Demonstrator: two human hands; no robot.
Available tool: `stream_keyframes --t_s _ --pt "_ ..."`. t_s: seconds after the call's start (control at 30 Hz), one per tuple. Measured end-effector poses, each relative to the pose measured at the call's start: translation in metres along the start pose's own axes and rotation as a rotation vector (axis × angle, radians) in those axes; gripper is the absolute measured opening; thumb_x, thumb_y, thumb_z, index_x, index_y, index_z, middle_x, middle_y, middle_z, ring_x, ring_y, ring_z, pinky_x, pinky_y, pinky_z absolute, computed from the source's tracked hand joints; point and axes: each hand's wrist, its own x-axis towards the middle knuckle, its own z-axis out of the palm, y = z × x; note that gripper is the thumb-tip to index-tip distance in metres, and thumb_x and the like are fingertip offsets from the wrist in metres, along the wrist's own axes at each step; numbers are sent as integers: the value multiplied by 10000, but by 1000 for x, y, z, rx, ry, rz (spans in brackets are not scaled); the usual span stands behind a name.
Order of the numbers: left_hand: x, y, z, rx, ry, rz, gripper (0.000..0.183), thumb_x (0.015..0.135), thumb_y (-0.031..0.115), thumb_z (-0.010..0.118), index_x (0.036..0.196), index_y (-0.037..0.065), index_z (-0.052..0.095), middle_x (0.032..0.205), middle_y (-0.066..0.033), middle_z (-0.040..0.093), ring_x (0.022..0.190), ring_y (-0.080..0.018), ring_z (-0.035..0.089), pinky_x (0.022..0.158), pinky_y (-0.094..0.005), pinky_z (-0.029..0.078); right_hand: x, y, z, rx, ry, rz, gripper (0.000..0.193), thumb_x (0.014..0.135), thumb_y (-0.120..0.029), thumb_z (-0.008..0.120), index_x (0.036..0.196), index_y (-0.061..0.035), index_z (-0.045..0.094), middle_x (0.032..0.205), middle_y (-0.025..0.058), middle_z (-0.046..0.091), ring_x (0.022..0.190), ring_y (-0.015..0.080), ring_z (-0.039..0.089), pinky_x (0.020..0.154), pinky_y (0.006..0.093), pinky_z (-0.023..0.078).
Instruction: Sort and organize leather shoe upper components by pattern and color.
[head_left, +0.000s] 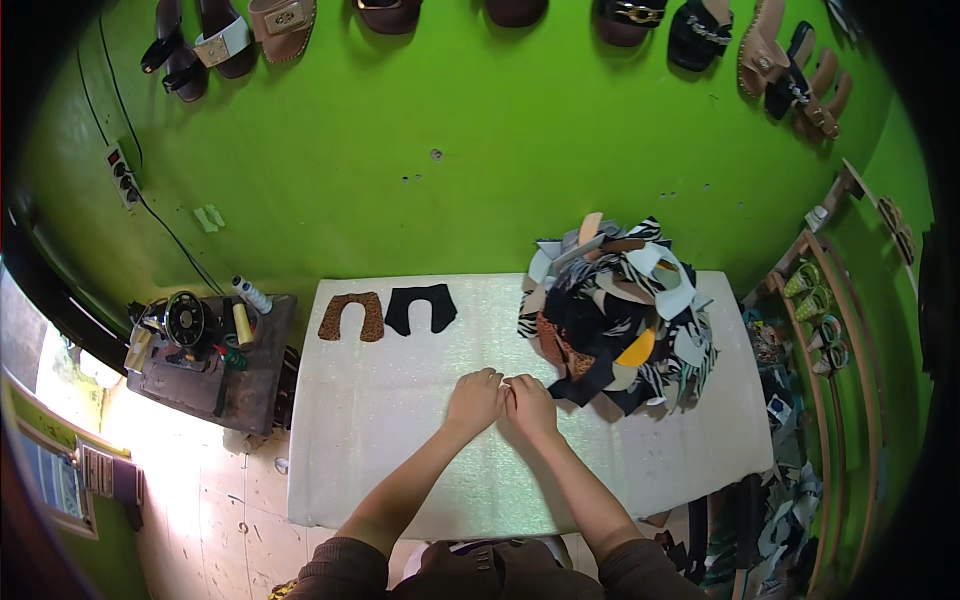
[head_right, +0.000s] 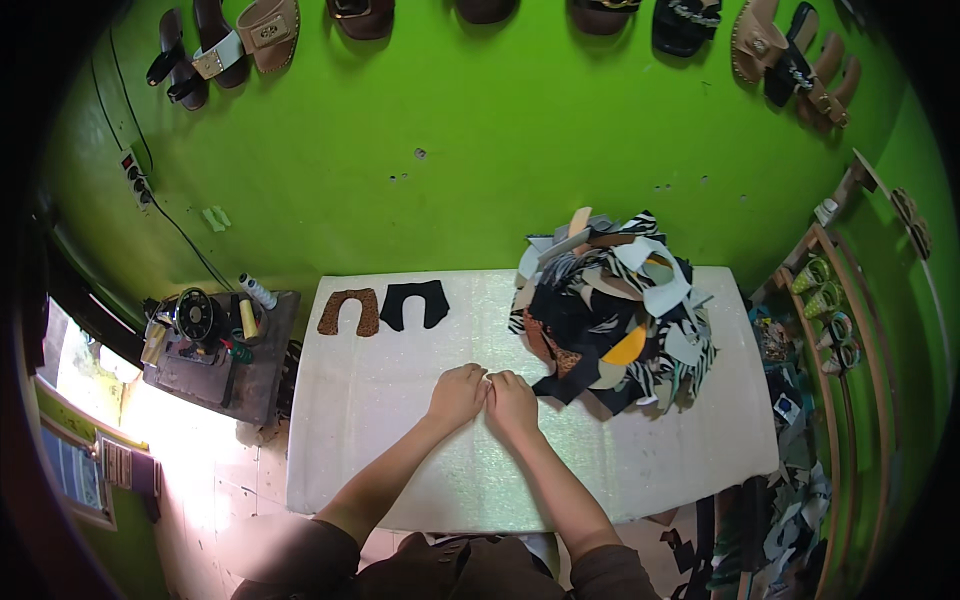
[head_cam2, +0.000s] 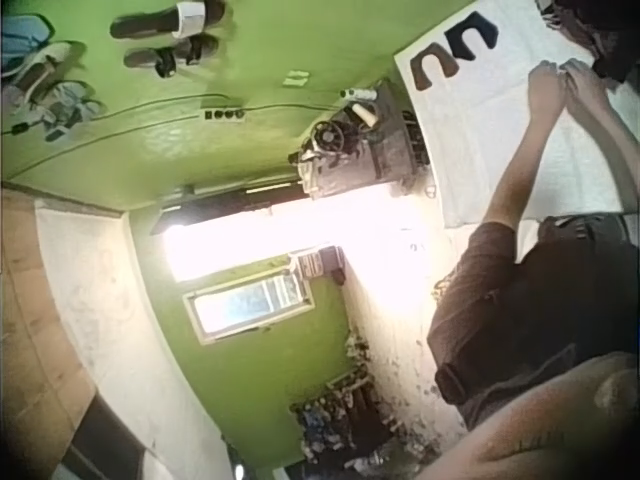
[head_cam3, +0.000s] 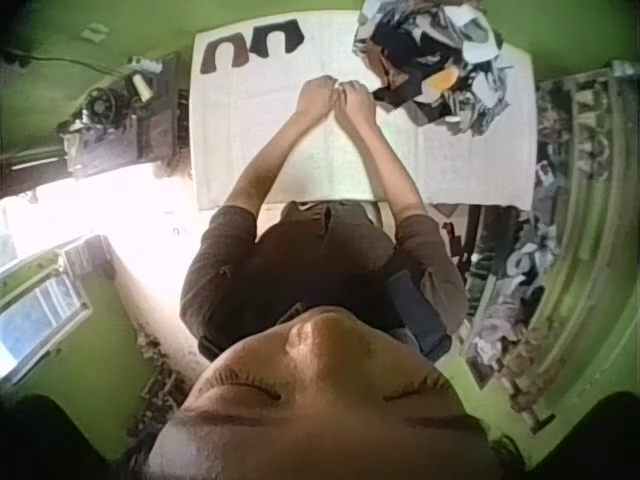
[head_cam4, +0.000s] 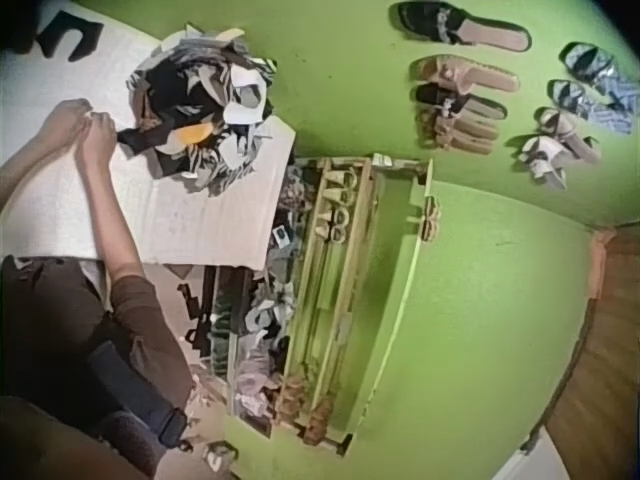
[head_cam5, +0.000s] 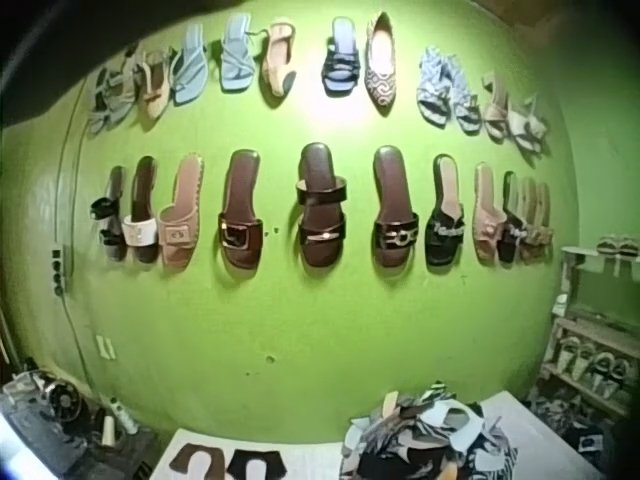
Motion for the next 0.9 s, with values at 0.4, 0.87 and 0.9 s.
stream_keyframes --t_s 0.4,0.87,0.9 --pt "12 109 42 -12 -36 135 674 654 287 702 1213 21 436 1098 -151 514 958 -294 541 810 -385 426 -31 65 -103 -352 50 -164 285 671 -56 596 956 -52 610 1071 93 521 1085 295 438 920 428 337" --pt "15 105 55 -174 -28 32 437 746 185 616 1127 1 508 925 -159 579 864 -283 578 765 -385 444 -12 84 -141 -185 -16 -247 172 775 -96 572 931 -113 642 917 46 608 961 230 540 945 481 331" --pt "16 107 49 -313 -51 9 396 777 192 596 1111 -9 524 922 -173 585 873 -288 583 780 -387 447 -8 86 -144 -76 -22 -188 166 780 -98 568 929 -106 640 876 60 617 914 238 560 925 457 350"
